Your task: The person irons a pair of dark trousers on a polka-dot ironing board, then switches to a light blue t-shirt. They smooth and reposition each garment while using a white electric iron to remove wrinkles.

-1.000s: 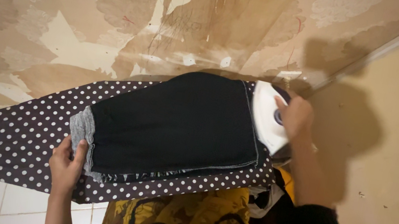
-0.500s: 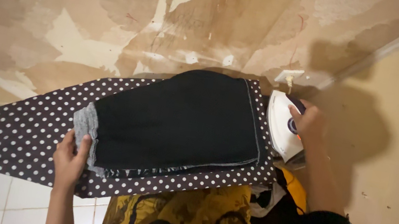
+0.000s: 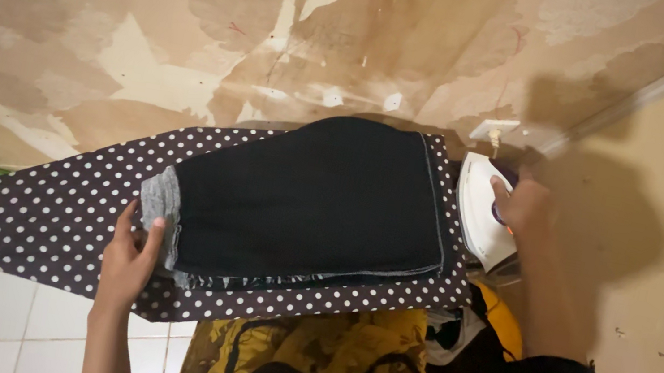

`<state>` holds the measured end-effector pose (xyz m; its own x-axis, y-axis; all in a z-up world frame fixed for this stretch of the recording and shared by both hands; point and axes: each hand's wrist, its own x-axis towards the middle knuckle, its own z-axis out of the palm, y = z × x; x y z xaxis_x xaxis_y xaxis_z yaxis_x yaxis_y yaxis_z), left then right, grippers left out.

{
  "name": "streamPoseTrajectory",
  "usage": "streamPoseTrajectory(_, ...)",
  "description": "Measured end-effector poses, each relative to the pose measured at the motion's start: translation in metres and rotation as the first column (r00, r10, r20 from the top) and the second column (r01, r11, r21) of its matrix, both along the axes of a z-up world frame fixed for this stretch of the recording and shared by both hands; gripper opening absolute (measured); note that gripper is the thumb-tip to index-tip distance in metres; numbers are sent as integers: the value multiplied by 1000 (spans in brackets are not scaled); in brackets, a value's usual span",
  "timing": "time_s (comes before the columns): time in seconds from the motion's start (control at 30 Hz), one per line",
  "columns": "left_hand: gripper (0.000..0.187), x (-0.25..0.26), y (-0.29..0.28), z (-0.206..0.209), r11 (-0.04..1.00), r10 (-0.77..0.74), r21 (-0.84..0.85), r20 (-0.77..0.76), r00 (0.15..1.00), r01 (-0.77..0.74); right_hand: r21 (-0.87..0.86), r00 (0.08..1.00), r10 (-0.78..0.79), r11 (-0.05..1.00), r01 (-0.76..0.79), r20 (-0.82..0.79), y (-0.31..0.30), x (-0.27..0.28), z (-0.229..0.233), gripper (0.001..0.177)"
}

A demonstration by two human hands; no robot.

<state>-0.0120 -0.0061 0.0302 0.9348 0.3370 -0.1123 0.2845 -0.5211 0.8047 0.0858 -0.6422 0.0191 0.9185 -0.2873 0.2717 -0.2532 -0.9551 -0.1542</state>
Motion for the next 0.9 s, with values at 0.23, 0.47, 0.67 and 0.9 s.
streamPoseTrajectory(0.23, 80, -4, 8, 26, 988, -79, -135, -56, 995, 71, 86, 794, 323, 941, -327, -516, 161, -36, 64, 78)
streamPoseTrajectory(0.47, 78, 2, 15, 14, 866, -69, -497, -3, 998, 58, 54, 387, 285, 858, -510, -877, 204, -45, 25, 51)
streamPoseTrajectory(0.67, 92, -7, 25, 14, 946, -130, -318, -212, 969, 57, 164, 455, 395, 869, -467, -798, 157, -42, 22, 33)
streamPoseTrajectory(0.9, 78, 9, 13, 6, 921, -218, 162, -536, 815, 354, 109, 291, 227, 922, -371, -929, 188, -36, 31, 45)
